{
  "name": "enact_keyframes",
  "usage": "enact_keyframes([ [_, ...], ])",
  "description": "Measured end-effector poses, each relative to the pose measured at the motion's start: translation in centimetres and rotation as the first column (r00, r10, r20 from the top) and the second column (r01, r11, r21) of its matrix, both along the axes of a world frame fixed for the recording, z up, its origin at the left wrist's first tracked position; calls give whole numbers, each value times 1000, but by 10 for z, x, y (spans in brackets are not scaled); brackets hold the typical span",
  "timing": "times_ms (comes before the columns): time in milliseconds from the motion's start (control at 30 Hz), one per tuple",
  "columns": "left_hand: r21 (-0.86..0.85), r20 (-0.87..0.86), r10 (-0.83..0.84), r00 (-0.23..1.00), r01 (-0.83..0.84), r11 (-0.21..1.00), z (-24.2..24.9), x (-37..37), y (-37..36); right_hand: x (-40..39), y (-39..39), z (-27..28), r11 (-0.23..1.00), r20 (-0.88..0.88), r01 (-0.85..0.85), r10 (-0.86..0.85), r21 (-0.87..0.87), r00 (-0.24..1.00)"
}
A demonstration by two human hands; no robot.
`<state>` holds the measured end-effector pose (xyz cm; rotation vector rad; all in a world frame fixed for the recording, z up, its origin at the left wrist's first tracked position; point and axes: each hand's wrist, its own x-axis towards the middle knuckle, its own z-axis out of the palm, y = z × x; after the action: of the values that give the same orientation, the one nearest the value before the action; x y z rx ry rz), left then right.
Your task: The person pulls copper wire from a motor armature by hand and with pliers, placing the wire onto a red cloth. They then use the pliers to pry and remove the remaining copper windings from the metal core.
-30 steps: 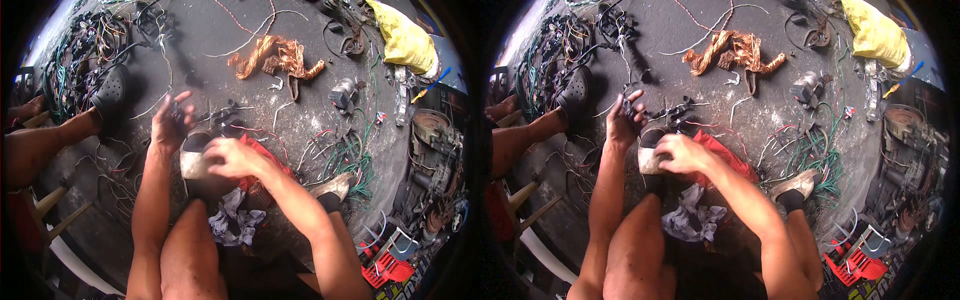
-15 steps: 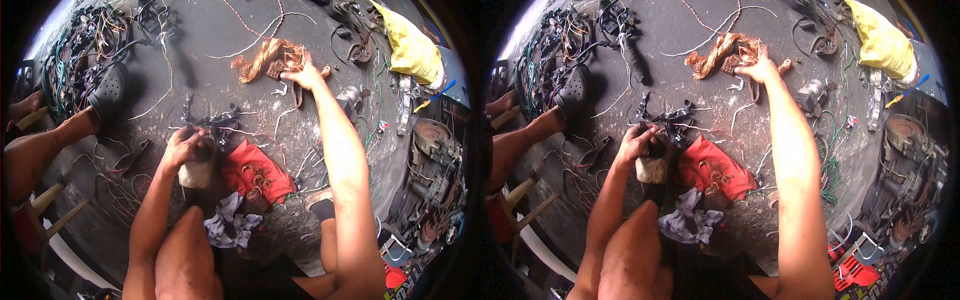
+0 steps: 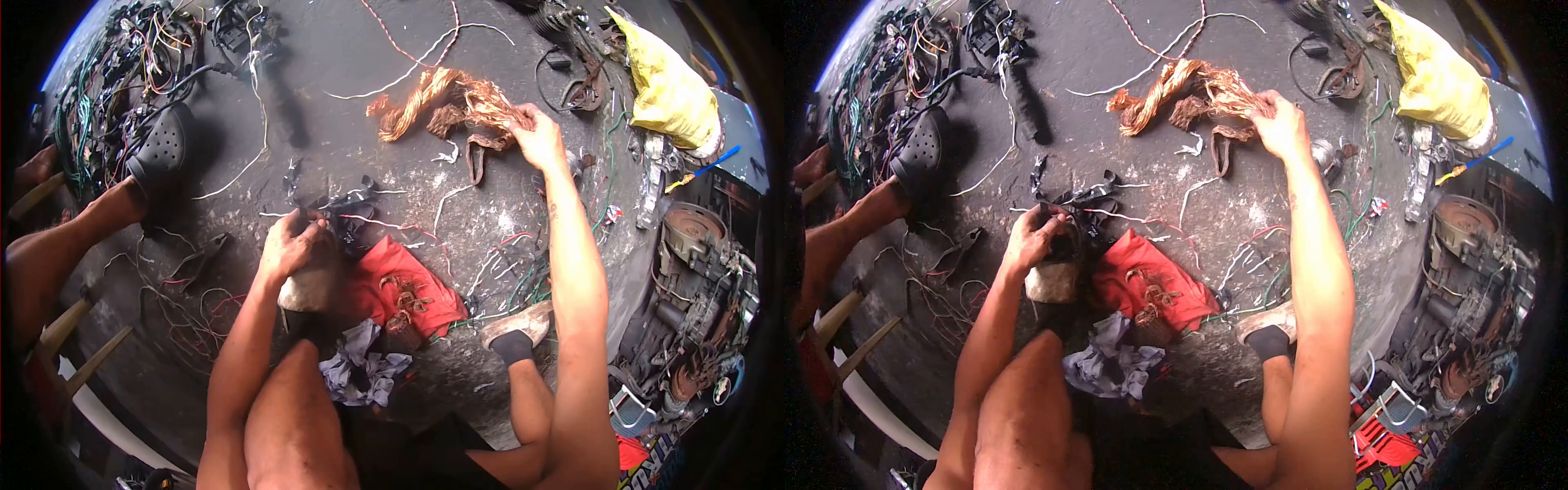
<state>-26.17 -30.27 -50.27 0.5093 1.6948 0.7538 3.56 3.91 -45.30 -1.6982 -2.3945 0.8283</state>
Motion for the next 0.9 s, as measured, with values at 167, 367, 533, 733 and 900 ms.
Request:
enact_keyframes([
  [167,-12,54,17,998,-16,1000,0,-1,1,3,11,25,848,-253,308,-442,-431,861],
  [367,-60,22,17,1000,-16,998,0,-1,3,34,12,-39,685,15,727,-727,-51,686],
  [533,-45,-142,-116,983,111,993,-10,0,1,33,7,-120,551,80,816,-818,-173,570],
  [733,-23,-131,-113,985,111,994,-9,-2,-1,21,-2,-73,600,-141,721,-793,-346,592],
  [900,-7,-138,-100,985,100,995,-11,-1,1,33,-58,-71,784,-350,616,-558,75,752],
])
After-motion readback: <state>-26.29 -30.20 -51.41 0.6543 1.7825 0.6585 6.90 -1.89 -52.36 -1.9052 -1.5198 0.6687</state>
